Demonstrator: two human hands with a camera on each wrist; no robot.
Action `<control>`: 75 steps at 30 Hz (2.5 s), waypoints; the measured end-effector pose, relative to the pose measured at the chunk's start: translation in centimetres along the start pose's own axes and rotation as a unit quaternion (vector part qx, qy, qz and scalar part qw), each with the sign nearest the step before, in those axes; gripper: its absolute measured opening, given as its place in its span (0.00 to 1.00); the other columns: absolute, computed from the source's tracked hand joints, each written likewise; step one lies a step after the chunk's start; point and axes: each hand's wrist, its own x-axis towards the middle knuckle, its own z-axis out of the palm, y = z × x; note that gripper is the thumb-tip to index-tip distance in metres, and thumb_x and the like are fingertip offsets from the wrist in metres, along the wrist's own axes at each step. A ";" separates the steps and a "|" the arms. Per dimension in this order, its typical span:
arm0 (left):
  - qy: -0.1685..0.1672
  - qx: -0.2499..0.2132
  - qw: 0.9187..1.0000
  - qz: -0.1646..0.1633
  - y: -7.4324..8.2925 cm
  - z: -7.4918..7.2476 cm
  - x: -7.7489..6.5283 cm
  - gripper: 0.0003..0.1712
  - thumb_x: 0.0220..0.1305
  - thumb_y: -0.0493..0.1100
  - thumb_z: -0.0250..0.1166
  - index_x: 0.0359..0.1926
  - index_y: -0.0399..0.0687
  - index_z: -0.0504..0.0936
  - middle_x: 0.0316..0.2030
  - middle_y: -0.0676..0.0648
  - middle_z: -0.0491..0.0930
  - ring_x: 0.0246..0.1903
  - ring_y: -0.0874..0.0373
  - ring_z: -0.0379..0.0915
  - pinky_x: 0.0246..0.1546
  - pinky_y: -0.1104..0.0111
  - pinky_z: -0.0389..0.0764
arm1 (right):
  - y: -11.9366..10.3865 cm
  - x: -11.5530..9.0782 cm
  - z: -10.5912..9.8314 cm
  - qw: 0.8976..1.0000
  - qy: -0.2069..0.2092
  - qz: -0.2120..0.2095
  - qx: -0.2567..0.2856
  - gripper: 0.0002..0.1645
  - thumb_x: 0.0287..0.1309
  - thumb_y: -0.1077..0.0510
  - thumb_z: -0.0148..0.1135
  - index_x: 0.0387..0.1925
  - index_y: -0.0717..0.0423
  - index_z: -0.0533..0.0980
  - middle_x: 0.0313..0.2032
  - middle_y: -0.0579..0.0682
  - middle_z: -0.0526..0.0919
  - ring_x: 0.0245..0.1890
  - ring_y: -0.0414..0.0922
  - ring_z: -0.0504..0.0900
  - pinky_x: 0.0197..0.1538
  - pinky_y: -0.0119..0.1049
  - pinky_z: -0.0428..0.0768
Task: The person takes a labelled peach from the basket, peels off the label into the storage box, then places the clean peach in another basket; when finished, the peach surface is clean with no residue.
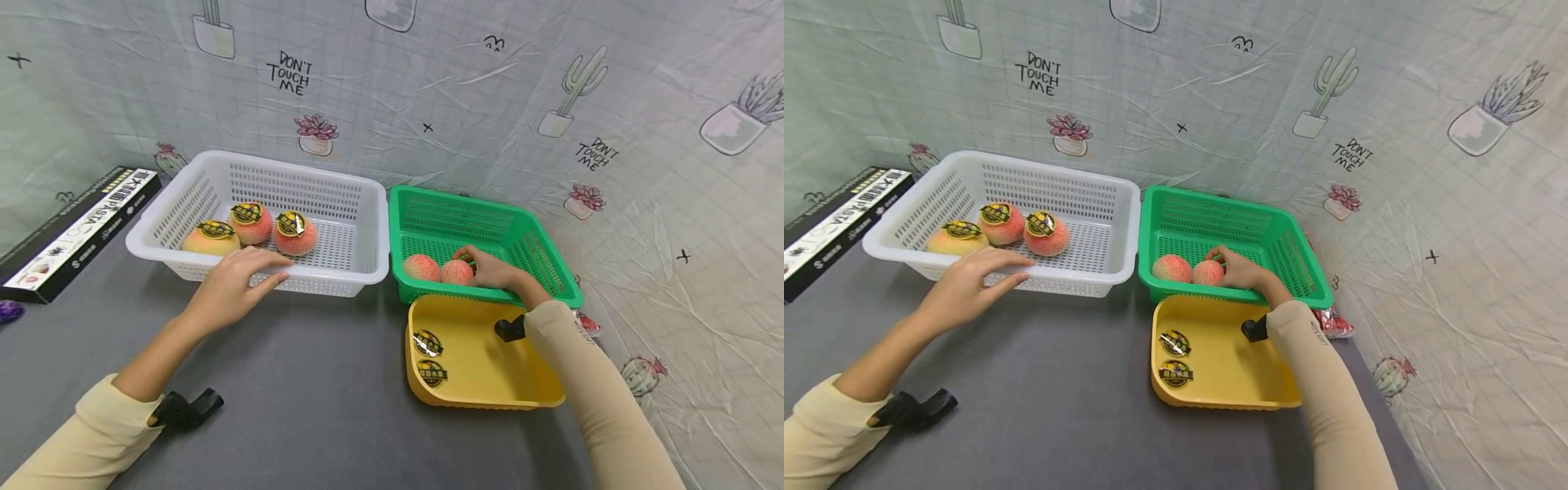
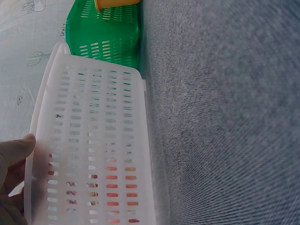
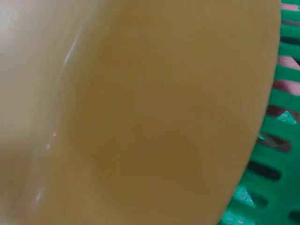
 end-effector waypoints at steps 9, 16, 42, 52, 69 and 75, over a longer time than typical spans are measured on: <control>0.006 -0.003 1.000 0.001 0.1 -0.1 0.0 0.13 0.53 0.34 0.71 0.41 0.41 0.84 0.38 0.46 0.83 0.40 0.50 0.75 0.42 0.54 0.70 | -0.4 0.1 -0.1 1.000 -0.028 -0.005 0.003 0.34 0.60 0.68 0.58 0.61 0.69 0.50 0.63 0.71 0.51 0.59 0.64 0.61 0.58 0.56 0.65; 0.003 0.001 1.000 -0.003 0.0 0.0 -0.1 0.13 0.53 0.33 0.71 0.42 0.40 0.84 0.38 0.44 0.83 0.40 0.50 0.75 0.41 0.54 0.70 | -0.7 0.1 -0.3 0.999 -0.050 0.010 -0.006 0.41 0.60 0.70 0.55 0.68 0.66 0.45 0.67 0.71 0.47 0.64 0.66 0.56 0.59 0.56 0.65; 0.095 0.045 0.962 -0.250 -6.8 -8.9 -1.7 0.16 0.63 0.35 0.55 0.48 0.25 0.77 0.58 0.26 0.66 0.60 0.30 0.56 0.61 0.41 0.51 | -17.6 6.6 8.9 0.966 0.225 -0.127 0.031 0.47 0.50 0.55 0.72 0.68 0.50 0.59 0.64 0.57 0.55 0.58 0.51 0.66 0.50 0.38 0.77; 0.061 0.023 0.943 -0.325 -7.7 -8.6 -2.2 0.21 0.66 0.35 0.46 0.54 0.25 0.73 0.64 0.31 0.61 0.64 0.34 0.52 0.55 0.43 0.60 | -20.3 13.7 12.8 0.983 0.163 -0.053 -0.069 0.56 0.45 0.51 0.76 0.71 0.42 0.54 0.68 0.57 0.54 0.66 0.52 0.58 0.59 0.49 0.68; 0.074 0.024 0.948 -0.310 -7.0 -7.7 -1.6 0.20 0.64 0.32 0.47 0.53 0.24 0.73 0.62 0.30 0.63 0.63 0.34 0.54 0.54 0.43 0.59 | -19.8 17.0 13.9 0.986 0.057 -0.066 -0.144 0.50 0.47 0.58 0.75 0.69 0.47 0.58 0.62 0.58 0.63 0.61 0.51 0.64 0.57 0.41 0.70; 0.064 0.021 0.947 -0.315 -6.9 -7.3 -1.4 0.20 0.64 0.32 0.46 0.54 0.24 0.73 0.63 0.30 0.63 0.64 0.34 0.53 0.57 0.42 0.58 | -19.2 16.2 13.6 0.982 0.058 -0.097 -0.153 0.46 0.45 0.59 0.75 0.65 0.50 0.62 0.56 0.53 0.70 0.55 0.47 0.68 0.53 0.35 0.71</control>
